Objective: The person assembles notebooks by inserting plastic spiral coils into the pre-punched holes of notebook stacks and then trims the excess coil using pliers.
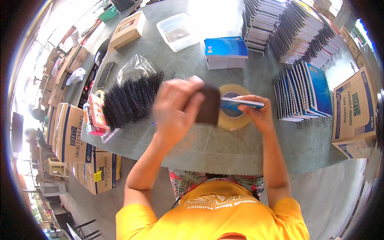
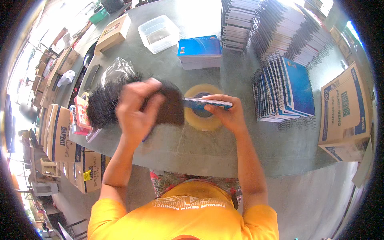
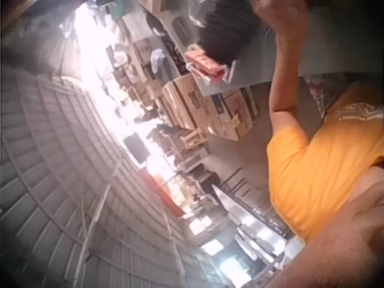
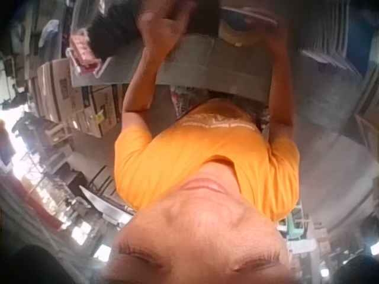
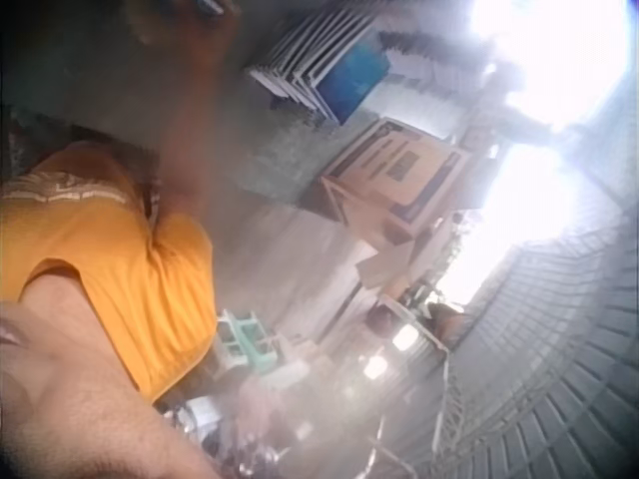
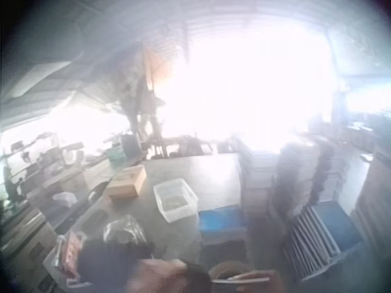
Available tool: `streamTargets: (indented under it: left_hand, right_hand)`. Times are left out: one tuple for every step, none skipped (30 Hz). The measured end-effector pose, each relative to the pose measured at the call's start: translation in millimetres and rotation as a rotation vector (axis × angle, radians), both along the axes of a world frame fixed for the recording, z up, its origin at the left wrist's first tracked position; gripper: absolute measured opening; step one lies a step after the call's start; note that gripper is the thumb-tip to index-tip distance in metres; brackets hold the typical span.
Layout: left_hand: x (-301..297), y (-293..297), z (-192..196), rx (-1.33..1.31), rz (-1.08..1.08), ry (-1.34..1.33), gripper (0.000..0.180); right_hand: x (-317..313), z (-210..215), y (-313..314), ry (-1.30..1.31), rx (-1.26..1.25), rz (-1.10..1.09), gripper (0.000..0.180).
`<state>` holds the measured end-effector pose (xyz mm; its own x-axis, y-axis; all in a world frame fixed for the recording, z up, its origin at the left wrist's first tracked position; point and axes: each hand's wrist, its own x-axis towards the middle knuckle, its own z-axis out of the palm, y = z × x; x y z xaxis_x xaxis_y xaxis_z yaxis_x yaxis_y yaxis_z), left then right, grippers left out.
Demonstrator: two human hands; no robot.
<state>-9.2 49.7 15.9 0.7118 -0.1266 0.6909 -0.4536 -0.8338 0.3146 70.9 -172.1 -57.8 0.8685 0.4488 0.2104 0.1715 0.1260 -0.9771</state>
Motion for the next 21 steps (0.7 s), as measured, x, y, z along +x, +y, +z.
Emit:
streamTargets:
  left_hand:
    - [3, 2, 2, -0.002, 0.053, -0.059, 0.031]
    - [4, 3, 3, -0.005, 0.106, -0.119, 0.03]
    - [-2, -8, -4, 0.055, 0.055, 0.117, 0.028]
    - [-3, -7, -6, 0.009, -0.011, 0.149, 0.028]
    - [-4, -5, -5, -0.037, -0.078, 0.181, 0.029]
    - [2, -1, 5, -0.013, -0.018, 0.011, 0.031]
    - [9, 3, 14, 0.013, 0.044, -0.155, 0.033]
    - [10, 3, 16, -0.126, 0.142, -0.199, 0.033]
    - [8, 0, 11, -0.098, 0.056, -0.074, 0.032]
    - [2, -7, -1, -0.08, -0.024, 0.05, 0.031]
    - [-4, -12, -9, -0.062, -0.104, 0.175, 0.03]
    - [-7, -14, -9, -0.024, -0.16, 0.218, 0.027]
    - [-1, -12, -2, -0.017, -0.087, 0.076, 0.027]
    - [9, -7, 11, -0.011, -0.013, -0.065, 0.028]
    - [14, -4, 19, -0.002, 0.068, -0.211, 0.028]
    - [13, -6, 15, 0.008, -0.011, -0.091, 0.028]
    - [11, -8, 3, 0.018, -0.091, 0.03, 0.027]
    - [4, -12, -11, 0.026, -0.161, 0.145, 0.027]
    - [-4, -15, -25, 0.034, -0.229, 0.262, 0.027]
    - [-16, -22, -44, 0.07, -0.271, 0.379, 0.03]
    - [-22, -29, -42, 0.045, -0.298, 0.412, 0.034]
  right_hand:
    - [0, 0, 1, -0.007, 0.023, 0.01, 0.026]
    - [-2, 0, 3, 0.015, 0.035, 0.002, 0.025]
    - [-2, 1, 4, 0.033, 0.043, -0.002, 0.025]
    - [-2, 1, 4, 0.05, 0.051, -0.005, 0.025]
    - [-2, 2, 3, 0.043, 0.036, -0.017, 0.024]
    - [-2, 1, 2, 0.038, 0.024, -0.037, 0.024]
    - [-3, -2, 2, 0.039, 0.013, -0.056, 0.024]
    - [-4, -4, 1, 0.023, -0.008, -0.058, 0.024]
    - [-4, -3, 3, 0.001, -0.02, -0.053, 0.024]
    - [-3, -2, 3, -0.022, -0.042, -0.044, 0.024]
    - [-3, -1, 5, -0.02, -0.025, -0.03, 0.024]
    - [-3, 0, 4, -0.019, -0.01, -0.025, 0.024]
    - [-4, -3, 3, -0.009, 0.005, -0.026, 0.024]
    - [-4, -4, 2, 0.01, -0.004, -0.03, 0.024]
    - [-4, -1, 3, 0.025, -0.009, -0.028, 0.024]
    - [-3, 0, 2, 0.039, -0.014, -0.026, 0.023]
    - [-2, 0, 2, 0.017, -0.029, -0.023, 0.025]
    - [-1, 2, 2, -0.012, -0.045, -0.011, 0.026]
    - [-2, 4, 2, -0.039, -0.061, 0.003, 0.028]
    - [-2, 8, 1, -0.084, -0.047, -0.006, 0.031]
    - [-1, 11, 0, -0.127, -0.029, -0.015, 0.033]
